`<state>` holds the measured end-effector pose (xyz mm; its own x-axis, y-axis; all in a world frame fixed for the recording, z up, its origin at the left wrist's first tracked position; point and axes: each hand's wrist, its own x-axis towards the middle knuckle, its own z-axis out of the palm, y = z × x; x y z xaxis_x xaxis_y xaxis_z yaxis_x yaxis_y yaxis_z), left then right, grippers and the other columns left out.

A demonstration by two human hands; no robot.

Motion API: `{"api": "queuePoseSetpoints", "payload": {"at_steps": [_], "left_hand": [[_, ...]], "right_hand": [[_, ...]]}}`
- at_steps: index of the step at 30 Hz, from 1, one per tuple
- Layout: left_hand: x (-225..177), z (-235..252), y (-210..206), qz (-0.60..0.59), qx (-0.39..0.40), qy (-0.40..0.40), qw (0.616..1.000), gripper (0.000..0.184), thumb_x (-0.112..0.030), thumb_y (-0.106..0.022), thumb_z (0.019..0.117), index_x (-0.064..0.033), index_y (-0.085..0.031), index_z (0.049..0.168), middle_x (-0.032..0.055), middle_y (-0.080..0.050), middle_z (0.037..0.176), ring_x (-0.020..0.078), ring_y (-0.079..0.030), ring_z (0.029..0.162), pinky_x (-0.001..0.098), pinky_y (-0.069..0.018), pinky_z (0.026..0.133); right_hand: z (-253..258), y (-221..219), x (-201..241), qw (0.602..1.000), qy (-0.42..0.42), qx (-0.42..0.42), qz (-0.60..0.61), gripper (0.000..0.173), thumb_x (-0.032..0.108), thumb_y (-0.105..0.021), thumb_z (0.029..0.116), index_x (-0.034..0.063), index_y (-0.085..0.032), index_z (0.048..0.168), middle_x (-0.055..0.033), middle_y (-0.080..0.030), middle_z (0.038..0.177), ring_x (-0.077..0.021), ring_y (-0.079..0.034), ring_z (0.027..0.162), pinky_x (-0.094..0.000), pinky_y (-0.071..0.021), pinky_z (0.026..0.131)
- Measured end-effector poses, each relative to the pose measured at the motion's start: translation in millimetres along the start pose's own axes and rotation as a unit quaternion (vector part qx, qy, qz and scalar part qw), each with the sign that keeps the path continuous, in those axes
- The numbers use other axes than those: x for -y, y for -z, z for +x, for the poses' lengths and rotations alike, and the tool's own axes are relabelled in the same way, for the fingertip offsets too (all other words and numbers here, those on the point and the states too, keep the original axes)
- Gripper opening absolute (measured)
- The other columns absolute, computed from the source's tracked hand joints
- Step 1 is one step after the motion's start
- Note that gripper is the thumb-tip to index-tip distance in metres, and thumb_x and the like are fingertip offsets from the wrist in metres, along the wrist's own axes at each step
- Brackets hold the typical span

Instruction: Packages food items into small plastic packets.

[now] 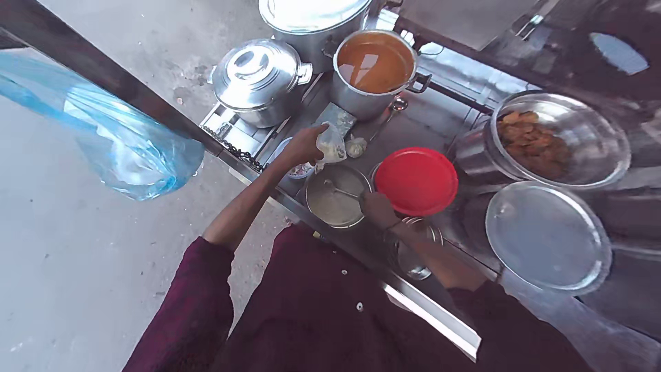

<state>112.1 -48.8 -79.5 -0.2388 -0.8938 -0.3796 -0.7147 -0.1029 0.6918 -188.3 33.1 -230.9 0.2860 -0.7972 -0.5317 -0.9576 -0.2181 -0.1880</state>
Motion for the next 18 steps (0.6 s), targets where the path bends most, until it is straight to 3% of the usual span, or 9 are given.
{"api": "queuePoseSetpoints", "payload": {"at_steps": [2, 4, 9, 11, 14, 18], "left_hand": [[-2, -3, 3, 0.005, -0.017, -0.01, 1.0, 0.088, -0.004, -0.078, 0.0789, -0.0183, -0.041, 0.158, 0.0227, -0.07, 0.102, 0.0306, -0.071, 0.066, 0.0509, -0.0634, 0.062], [-5, -8, 9, 0.008, -0.031, -0.015, 0.999, 0.088, -0.003, -0.079, 0.0787, -0.0169, -0.041, 0.157, 0.0226, -0.069, 0.107, 0.0312, -0.072, 0.07, 0.0514, -0.0633, 0.064], [-3, -10, 16, 0.054, -0.048, -0.01, 0.997, 0.09, -0.002, -0.08, 0.0761, -0.0182, -0.043, 0.157, 0.0215, -0.069, 0.114, 0.0328, -0.072, 0.078, 0.0537, -0.0621, 0.067], [-1, -8, 17, 0.079, -0.046, -0.01, 0.996, 0.089, -0.002, -0.08, 0.0758, -0.0189, -0.044, 0.156, 0.0207, -0.068, 0.118, 0.0343, -0.072, 0.084, 0.0558, -0.0616, 0.07], [4, -5, 14, 0.098, -0.043, -0.021, 0.994, 0.087, -0.003, -0.08, 0.0755, -0.0198, -0.047, 0.154, 0.0203, -0.068, 0.12, 0.0365, -0.072, 0.09, 0.0587, -0.0607, 0.073], [8, -1, 10, 0.131, -0.038, -0.05, 0.989, 0.086, -0.005, -0.081, 0.073, -0.0201, -0.05, 0.152, 0.019, -0.066, 0.13, 0.0412, -0.066, 0.112, 0.0657, -0.0524, 0.092]], "right_hand": [[13, -14, -16, 0.992, -0.028, 0.033, 0.117, 0.037, 0.034, -0.049, 0.1028, 0.0077, -0.073, 0.11, -0.0187, -0.073, 0.106, -0.0377, -0.07, 0.102, -0.0625, -0.0541, 0.089], [13, -19, -30, 0.972, -0.038, 0.061, 0.224, 0.036, 0.036, -0.052, 0.1033, 0.0079, -0.073, 0.109, -0.0148, -0.073, 0.1, -0.0307, -0.072, 0.093, -0.0574, -0.0566, 0.087], [-28, -2, -55, 0.925, -0.045, 0.055, 0.372, 0.037, 0.039, -0.058, 0.1026, 0.0048, -0.072, 0.107, -0.012, -0.068, 0.089, -0.0225, -0.064, 0.074, -0.0481, -0.0549, 0.07], [-53, 19, -53, 0.904, -0.034, 0.036, 0.426, 0.033, 0.036, -0.059, 0.1028, 0.0058, -0.071, 0.106, -0.0054, -0.063, 0.076, -0.0139, -0.054, 0.059, -0.0362, -0.0486, 0.055], [-90, 58, -48, 0.86, -0.01, 0.037, 0.509, 0.026, 0.028, -0.059, 0.1034, 0.0055, -0.073, 0.105, -0.0003, -0.063, 0.07, -0.0069, -0.048, 0.049, -0.0249, -0.0409, 0.044], [-128, 113, -40, 0.852, 0.041, 0.018, 0.522, 0.028, 0.03, -0.057, 0.1041, 0.0073, -0.072, 0.1, 0.0003, -0.062, 0.068, -0.0071, -0.047, 0.048, -0.0241, -0.0389, 0.043]]}}
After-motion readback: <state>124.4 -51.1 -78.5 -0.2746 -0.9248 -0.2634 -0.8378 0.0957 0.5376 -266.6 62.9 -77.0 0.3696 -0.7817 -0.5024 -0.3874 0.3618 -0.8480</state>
